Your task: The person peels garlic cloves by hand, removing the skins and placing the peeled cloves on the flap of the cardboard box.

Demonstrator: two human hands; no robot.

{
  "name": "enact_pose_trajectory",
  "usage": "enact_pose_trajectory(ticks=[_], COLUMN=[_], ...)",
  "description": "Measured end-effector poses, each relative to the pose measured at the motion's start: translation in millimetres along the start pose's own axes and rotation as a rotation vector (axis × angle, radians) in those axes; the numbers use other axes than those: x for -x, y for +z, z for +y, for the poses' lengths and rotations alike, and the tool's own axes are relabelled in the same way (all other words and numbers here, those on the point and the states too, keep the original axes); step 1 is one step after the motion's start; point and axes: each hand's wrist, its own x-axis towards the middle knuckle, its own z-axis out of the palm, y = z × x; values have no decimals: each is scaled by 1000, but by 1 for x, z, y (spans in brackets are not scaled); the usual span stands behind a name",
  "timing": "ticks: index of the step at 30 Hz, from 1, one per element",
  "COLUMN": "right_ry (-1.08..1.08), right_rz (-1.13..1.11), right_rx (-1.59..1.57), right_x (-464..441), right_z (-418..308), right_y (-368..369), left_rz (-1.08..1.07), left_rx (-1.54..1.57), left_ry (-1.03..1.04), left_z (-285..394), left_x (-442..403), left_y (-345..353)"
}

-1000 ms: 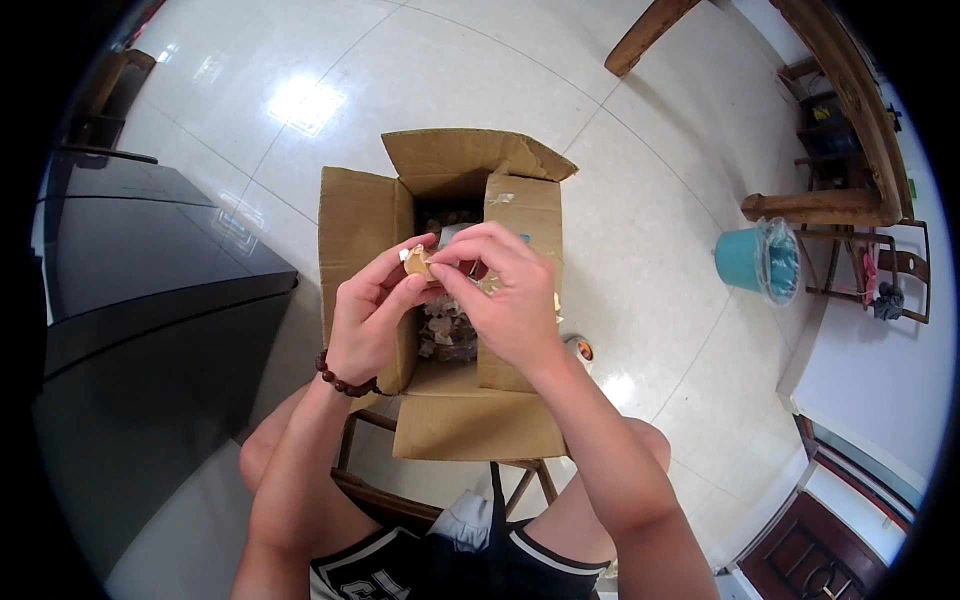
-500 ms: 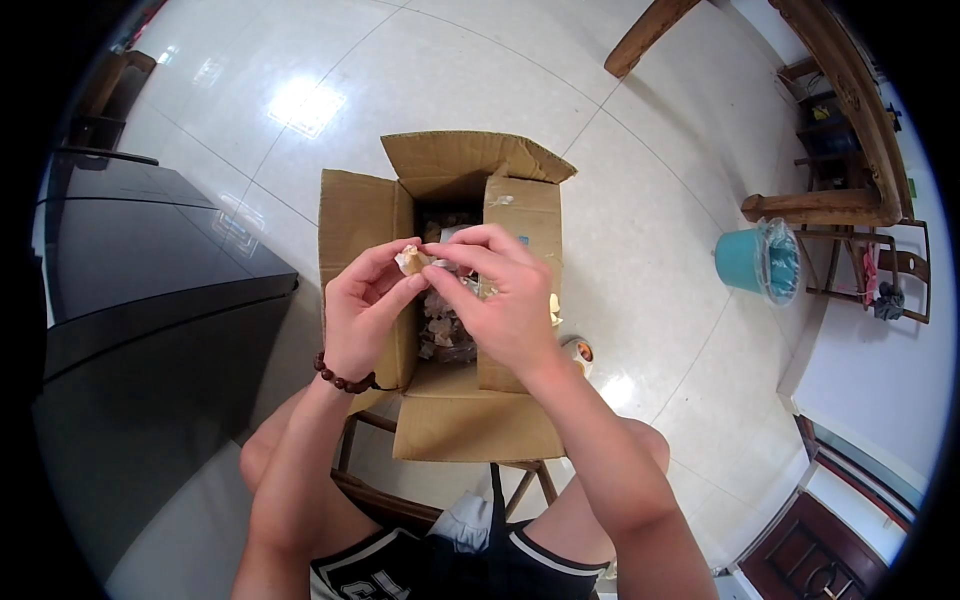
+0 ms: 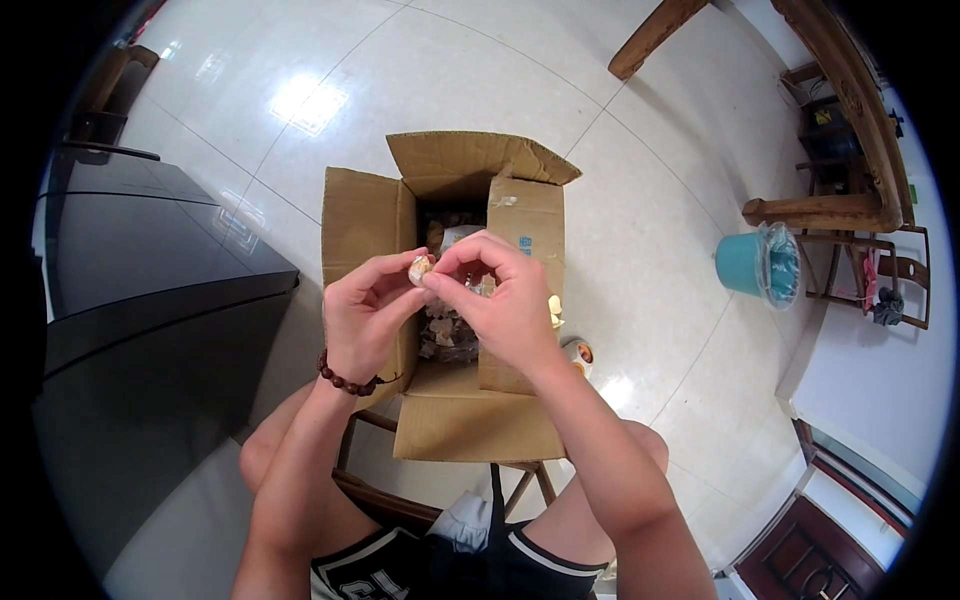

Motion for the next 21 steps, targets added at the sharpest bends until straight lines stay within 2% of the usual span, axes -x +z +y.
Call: enact_pose_trajectory(ticks=[4,6,10,13,16,18,21], right_ry=[-1,-25,-89,7,16,-16,-25], right_rz=[-65,-74,-153,-206,-171,-38,35], right_rx=[-12,-46,93,147,154,56,97], right_x=[-2,-3,-3,-2,-3,-3,-5], right_z=[-1,-1,-7,-6,-7,-8,-6], right_y=[-5,-8,-11,-13,-14,-11,-7], left_rz=[-22,-22,-80,-77,-76,-85,-114], left_rx=[75,338,443,529,487,475,457], left_ry=[-5,-123,-217,-246,-218,-212,-219], left_z=[-1,-1,0,-1,-5,-3,-6], left_x=[-1,-5,-8,-8,-9,-8,-5], left_y=[-1,-4,-8,-4,-7,-4,-2])
